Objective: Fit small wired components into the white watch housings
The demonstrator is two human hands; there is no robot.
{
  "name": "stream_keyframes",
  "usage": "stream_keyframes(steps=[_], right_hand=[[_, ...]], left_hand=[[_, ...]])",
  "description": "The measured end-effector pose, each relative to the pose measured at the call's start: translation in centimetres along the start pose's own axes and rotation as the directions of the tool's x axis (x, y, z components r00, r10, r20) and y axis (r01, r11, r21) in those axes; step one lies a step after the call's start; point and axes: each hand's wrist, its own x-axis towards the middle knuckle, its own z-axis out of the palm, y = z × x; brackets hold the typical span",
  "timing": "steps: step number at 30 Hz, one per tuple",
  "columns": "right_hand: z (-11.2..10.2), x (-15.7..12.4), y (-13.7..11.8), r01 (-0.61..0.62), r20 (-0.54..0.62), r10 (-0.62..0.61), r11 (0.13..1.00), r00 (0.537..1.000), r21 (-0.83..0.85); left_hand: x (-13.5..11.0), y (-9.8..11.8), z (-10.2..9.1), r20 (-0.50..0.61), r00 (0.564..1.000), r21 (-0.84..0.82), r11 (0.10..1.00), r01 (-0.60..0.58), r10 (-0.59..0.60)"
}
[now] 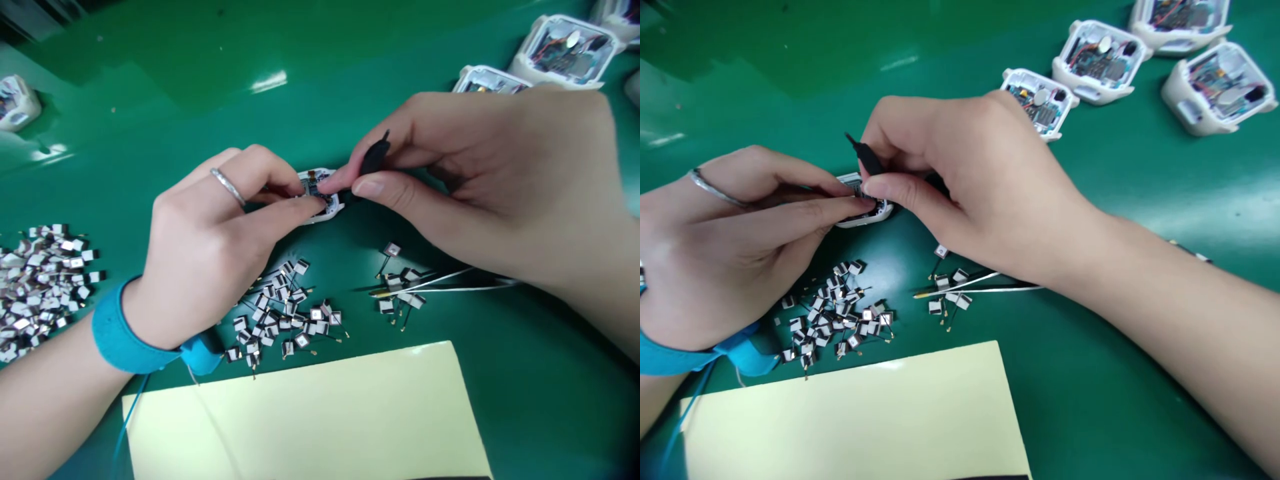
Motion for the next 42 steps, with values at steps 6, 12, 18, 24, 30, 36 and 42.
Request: stream_keyframes(steps=[6,12,18,24,30,36,42], right_hand=[[0.1,0.0,0.4,0.009,0.003,-0.009,1.0,1.0,0.028],[-0.2,0.2,0.5,-0.043,-0.017,0.048,0.965,0.999,0.257],[-0.3,0.2,-0.2,-0.149,-0.067,0.171,0.956,0.983,0.251],[0.0,0.1,-0.1,-0.145,-0.077,0.166,0.964,0.983,0.225],[0.1,0.0,-0.5,-0.072,-0.157,0.09,0.991,0.984,0.116],[0.3,-0.2,-0.6,-0.08,-0.193,0.1,0.991,0.976,0.108],[0.3,-0.2,-0.6,-0.066,-0.194,0.093,0.988,0.977,0.143]], left_hand=[[0.0,0.2,0.0,-0.009,1.0,0.008,1.0,-0.004,0.004],[-0.1,0.2,-0.1,-0.033,0.999,-0.014,1.0,-0.022,0.021],[0.0,0.2,0.0,-0.04,0.999,-0.051,0.999,-0.013,0.011],[0.0,0.0,0.0,-0.033,0.999,-0.046,0.999,-0.026,0.025],[0.0,-0.1,-0.1,0.006,0.999,-0.013,0.999,-0.05,0.05],[-0.1,0.0,-0.1,0.0,0.995,-0.007,0.995,-0.1,0.1],[-0.1,0.0,-0.1,-0.013,0.996,-0.018,0.996,-0.09,0.09]])
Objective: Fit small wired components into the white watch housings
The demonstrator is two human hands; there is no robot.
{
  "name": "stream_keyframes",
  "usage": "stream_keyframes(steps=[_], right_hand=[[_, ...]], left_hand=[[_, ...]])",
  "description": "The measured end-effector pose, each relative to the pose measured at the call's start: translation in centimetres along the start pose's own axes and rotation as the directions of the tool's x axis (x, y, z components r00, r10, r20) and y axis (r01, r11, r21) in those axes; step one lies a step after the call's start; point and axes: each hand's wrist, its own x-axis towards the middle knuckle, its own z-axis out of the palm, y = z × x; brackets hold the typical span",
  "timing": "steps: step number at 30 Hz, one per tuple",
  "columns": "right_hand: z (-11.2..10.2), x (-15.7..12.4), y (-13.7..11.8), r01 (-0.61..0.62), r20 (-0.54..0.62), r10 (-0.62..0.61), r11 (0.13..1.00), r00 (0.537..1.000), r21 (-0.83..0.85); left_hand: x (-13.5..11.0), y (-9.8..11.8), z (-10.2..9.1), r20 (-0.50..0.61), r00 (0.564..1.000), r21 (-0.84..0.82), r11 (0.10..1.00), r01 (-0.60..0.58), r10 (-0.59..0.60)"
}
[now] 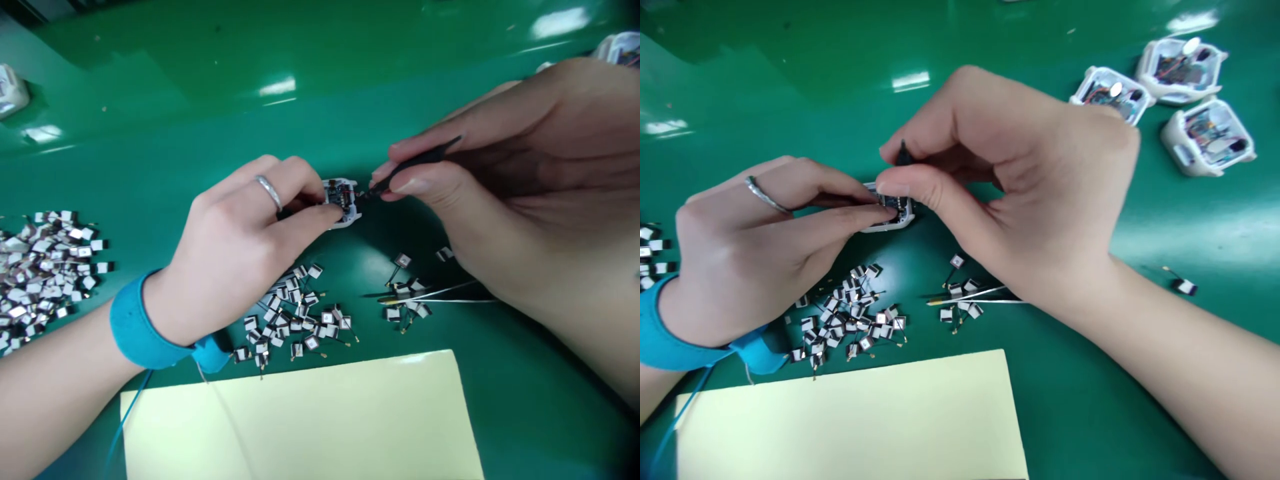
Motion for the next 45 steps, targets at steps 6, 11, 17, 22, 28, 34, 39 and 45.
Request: stream_keyframes(steps=[6,11,17,22,28,34,39,45], right_hand=[[-0.2,0.9,0.0,-0.025,0.123,0.029,0.999,0.992,-0.029],[-0.2,1.7,-0.5,-0.018,0.257,0.047,0.994,0.965,-0.111],[0.5,0.6,-1.0,0.212,0.019,-0.214,0.94,0.977,-0.267],[0.9,0.2,-1.0,0.271,-0.079,-0.292,0.94,0.953,-0.206],[1.7,0.5,-0.7,0.254,-0.106,-0.263,0.963,0.959,-0.092],[-0.3,0.8,-0.5,0.051,-0.043,-0.043,0.976,0.998,0.214],[-5.9,-2.3,-0.9,0.059,0.163,-0.035,0.987,0.986,-0.149],[-6.3,-7.2,0.3,0.149,0.302,0.003,0.865,0.953,-0.48]], left_hand=[[0.0,-0.1,0.1,-0.042,0.999,0.012,1.0,-0.028,0.028],[-0.1,-0.3,0.2,-0.029,0.995,0.024,0.996,-0.092,0.092],[-0.5,-0.9,0.3,-0.024,0.977,0.094,0.974,-0.208,0.211],[-0.6,-1.0,0.2,-0.003,0.971,0.106,0.965,-0.239,0.241],[-0.5,-1.1,0.3,0.023,0.974,0.04,0.973,-0.227,0.226],[-0.5,-1.1,-0.2,0.067,0.967,0.075,0.965,-0.252,0.247],[-0.7,-0.8,-1.4,0.152,0.961,0.224,0.938,-0.263,0.233],[-0.1,-1.8,-3.9,0.288,0.938,0.081,0.971,-0.224,0.193]])
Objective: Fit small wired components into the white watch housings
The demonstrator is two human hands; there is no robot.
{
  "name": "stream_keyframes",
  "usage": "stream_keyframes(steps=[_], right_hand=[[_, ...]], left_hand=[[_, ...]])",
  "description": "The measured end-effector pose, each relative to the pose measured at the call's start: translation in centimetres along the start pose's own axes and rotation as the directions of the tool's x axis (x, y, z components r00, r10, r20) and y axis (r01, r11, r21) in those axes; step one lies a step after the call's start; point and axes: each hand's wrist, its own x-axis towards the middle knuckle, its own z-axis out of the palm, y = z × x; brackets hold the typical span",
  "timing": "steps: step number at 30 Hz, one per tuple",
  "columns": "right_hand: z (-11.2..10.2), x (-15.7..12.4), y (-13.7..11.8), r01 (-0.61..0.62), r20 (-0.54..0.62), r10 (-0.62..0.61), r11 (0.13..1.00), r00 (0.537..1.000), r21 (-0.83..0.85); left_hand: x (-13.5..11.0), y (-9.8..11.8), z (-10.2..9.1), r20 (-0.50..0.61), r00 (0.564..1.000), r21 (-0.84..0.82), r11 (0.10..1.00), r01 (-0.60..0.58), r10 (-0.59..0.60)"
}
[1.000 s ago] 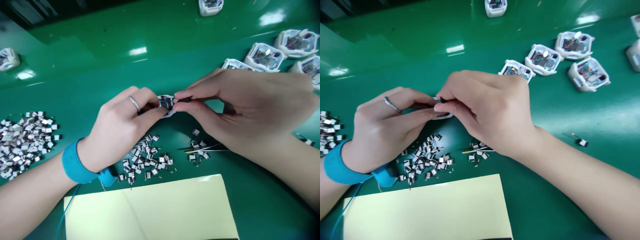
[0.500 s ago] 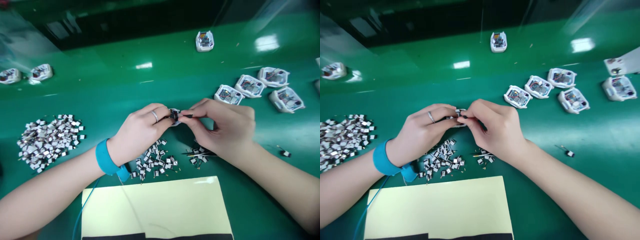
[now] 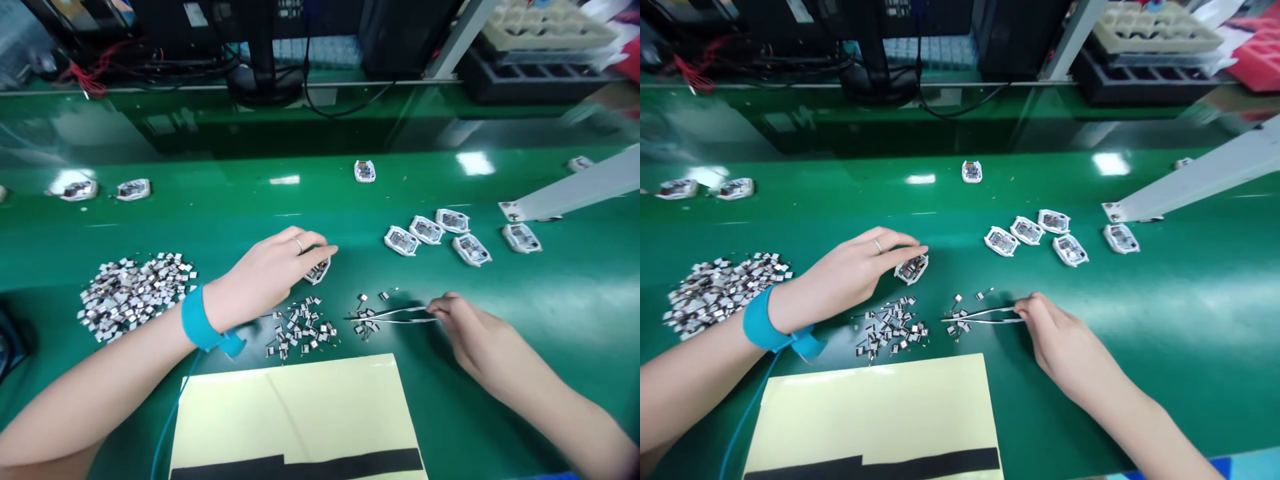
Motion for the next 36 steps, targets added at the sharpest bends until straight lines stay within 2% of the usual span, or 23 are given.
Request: stream_keyframes(steps=[3,5,7,8,11,12,14,17,19,22,24,26,28,31,33,36], right_hand=[[0.8,-0.1,-0.4,0.04,0.003,-0.04,0.998,0.999,-0.047],[0.8,0.0,-0.6,0.1,-0.008,-0.101,0.993,0.995,-0.064],[0.5,0.0,-0.7,0.101,-0.037,-0.102,0.995,0.994,-0.02],[0.4,-0.1,-0.7,0.06,-0.069,-0.059,0.998,0.996,0.007],[0.3,-0.4,-0.6,-0.173,-0.165,0.174,0.985,0.971,0.019],[0.4,-0.5,-0.5,-0.231,-0.164,0.227,0.973,0.96,-0.004],[0.8,-0.8,-0.5,-0.248,-0.098,0.242,0.967,0.965,-0.052],[0.8,-1.2,-0.7,-0.146,0.03,0.148,0.988,0.989,-0.055],[-0.1,-0.9,-1.1,-0.096,0.035,0.097,0.995,0.995,-0.021],[-2.3,1.4,-2.2,-0.052,-0.11,0.059,0.997,0.992,0.065],[-3.4,3.9,-3.4,0.041,-0.221,-0.014,0.992,0.975,0.118],[-4.0,6.5,-4.8,0.167,-0.309,-0.129,0.981,0.942,0.101],[-3.9,8.4,-6.1,0.25,-0.332,-0.236,0.968,0.913,-0.001],[-3.7,9.7,-7.3,0.321,-0.333,-0.35,0.937,0.876,-0.14],[-3.8,9.9,-7.5,0.337,-0.312,-0.362,0.932,0.878,-0.133],[-4.4,10.2,-7.6,0.323,-0.27,-0.326,0.945,0.906,-0.058]], left_hand=[[0.5,-0.9,-0.7,0.154,0.97,-0.14,0.976,-0.167,0.188],[1.0,-1.2,-0.7,0.243,0.938,-0.214,0.957,-0.197,0.248],[1.2,-1.3,-0.5,0.237,0.947,-0.237,0.958,-0.16,0.217],[1.3,-1.4,-0.4,0.212,0.961,-0.235,0.964,-0.124,0.175],[1.0,-1.9,0.2,0.144,0.988,-0.253,0.967,-0.016,0.054],[0.9,-2.1,0.4,0.134,0.99,-0.279,0.96,0.002,0.037],[0.5,-2.6,0.9,0.133,0.991,-0.355,0.935,0.023,0.027],[0.1,-2.9,1.6,0.133,0.99,-0.434,0.895,0.102,-0.048],[-0.1,-2.6,1.9,0.069,0.989,-0.464,0.873,0.151,-0.134],[-0.4,-1.3,1.4,-0.082,0.966,-0.571,0.806,0.158,-0.247],[-0.7,0.1,0.4,-0.155,0.943,-0.644,0.754,0.129,-0.294],[-1.1,1.5,-0.8,-0.21,0.927,-0.655,0.749,0.102,-0.31],[-1.5,2.5,-2.0,-0.248,0.911,-0.643,0.759,0.1,-0.33],[-2.0,3.2,-2.8,-0.272,0.885,-0.649,0.751,0.12,-0.377],[-2.2,3.2,-2.9,-0.277,0.879,-0.655,0.746,0.123,-0.388],[-2.3,3.2,-3.0,-0.253,0.892,-0.679,0.726,0.113,-0.375]])
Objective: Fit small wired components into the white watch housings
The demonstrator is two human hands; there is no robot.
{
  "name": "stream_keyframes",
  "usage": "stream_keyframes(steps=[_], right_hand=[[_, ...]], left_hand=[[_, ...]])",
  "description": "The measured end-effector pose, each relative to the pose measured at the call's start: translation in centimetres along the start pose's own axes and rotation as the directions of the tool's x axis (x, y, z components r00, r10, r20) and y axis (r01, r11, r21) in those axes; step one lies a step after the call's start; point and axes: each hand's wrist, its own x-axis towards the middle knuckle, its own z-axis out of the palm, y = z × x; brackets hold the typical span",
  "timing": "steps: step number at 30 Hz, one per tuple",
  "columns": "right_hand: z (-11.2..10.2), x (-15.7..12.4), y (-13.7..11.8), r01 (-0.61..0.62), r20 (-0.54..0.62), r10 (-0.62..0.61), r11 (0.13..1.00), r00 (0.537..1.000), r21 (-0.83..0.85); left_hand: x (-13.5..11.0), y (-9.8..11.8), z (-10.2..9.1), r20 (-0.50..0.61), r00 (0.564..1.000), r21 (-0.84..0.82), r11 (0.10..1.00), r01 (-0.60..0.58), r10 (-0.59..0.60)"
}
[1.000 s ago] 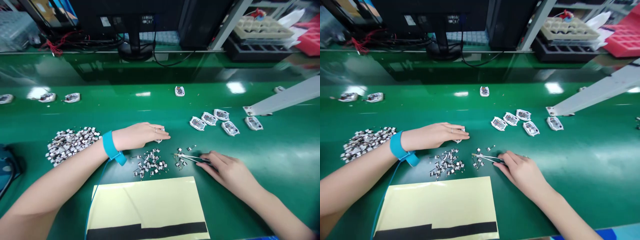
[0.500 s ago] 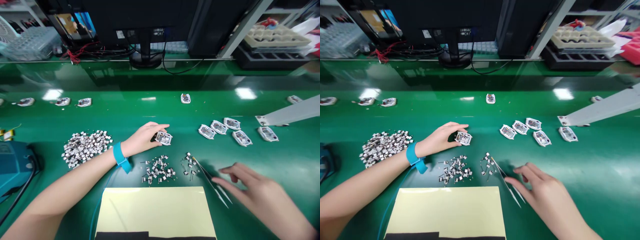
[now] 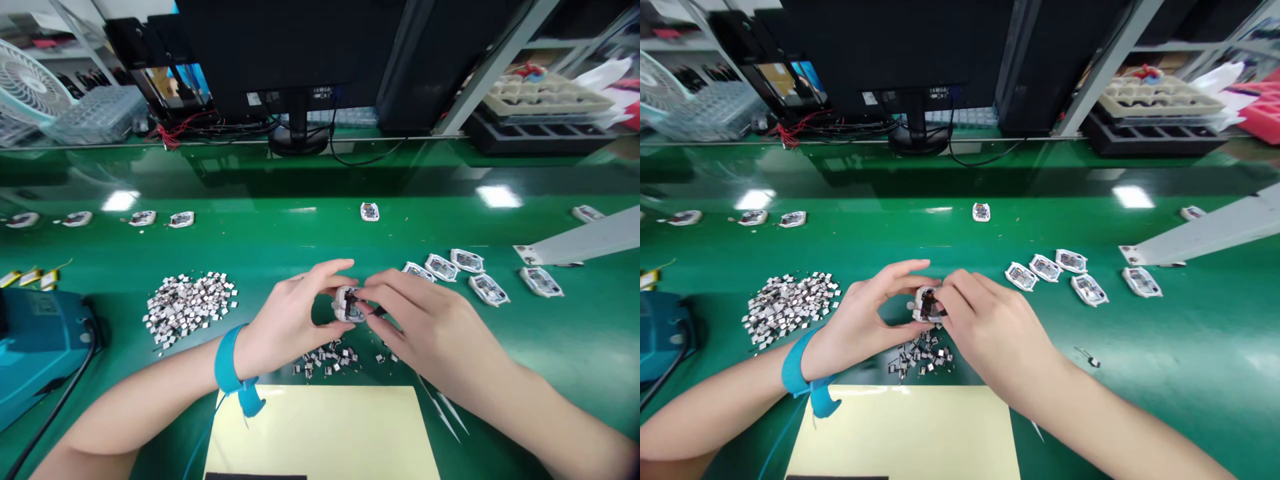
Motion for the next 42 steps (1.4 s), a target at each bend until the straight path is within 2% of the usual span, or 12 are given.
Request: stream_keyframes(steps=[5,9,14,21,25,27,30,33,35,38,42], right_hand=[[-1.1,1.0,-0.2,0.066,0.042,-0.063,0.995,0.997,-0.078],[-1.9,1.2,-0.6,0.105,0.007,-0.105,0.981,0.994,-0.163],[-2.2,1.0,-0.5,0.115,-0.016,-0.118,0.987,0.993,-0.114],[-1.1,0.9,-0.5,0.058,-0.144,-0.049,0.997,0.988,0.059],[-0.6,0.4,-1.2,-0.032,-0.254,0.071,0.988,0.965,0.152],[-0.6,0.2,-1.5,-0.052,-0.263,0.094,0.985,0.96,0.164],[-1.0,0.2,-1.6,-0.032,-0.27,0.061,0.993,0.961,0.11],[-1.4,0.6,-1.6,-0.091,-0.249,0.116,0.99,0.961,0.11],[-1.5,1.0,-1.6,-0.137,-0.24,0.172,0.978,0.955,0.156],[-1.1,1.3,-1.5,-0.174,-0.228,0.255,0.93,0.94,0.324],[-0.2,1.3,-1.6,-0.218,-0.181,0.391,0.777,0.902,0.591]], left_hand=[[-0.2,0.6,-0.4,0.048,0.999,-0.086,0.996,0.024,-0.02],[-0.4,0.9,-0.6,0.056,0.997,-0.174,0.983,0.053,-0.044],[-0.7,1.2,-0.9,0.028,0.998,-0.216,0.974,0.066,-0.061],[-0.8,1.9,-1.1,0.017,0.998,-0.196,0.979,0.062,-0.06],[-1.0,2.0,-0.9,-0.025,0.998,-0.201,0.979,0.043,-0.049],[-1.2,2.0,-0.8,-0.06,0.997,-0.194,0.981,0.028,-0.041],[-1.3,2.0,-0.6,-0.107,0.994,-0.17,0.985,0.009,-0.027],[-1.4,2.1,-0.6,-0.147,0.989,-0.16,0.987,-0.012,-0.011],[-1.4,2.1,-0.7,-0.157,0.988,-0.178,0.984,-0.021,-0.008],[-1.4,2.1,-0.7,-0.143,0.99,-0.235,0.972,-0.012,-0.022],[-1.5,2.2,-0.6,-0.162,0.986,-0.284,0.959,-0.007,-0.041]])
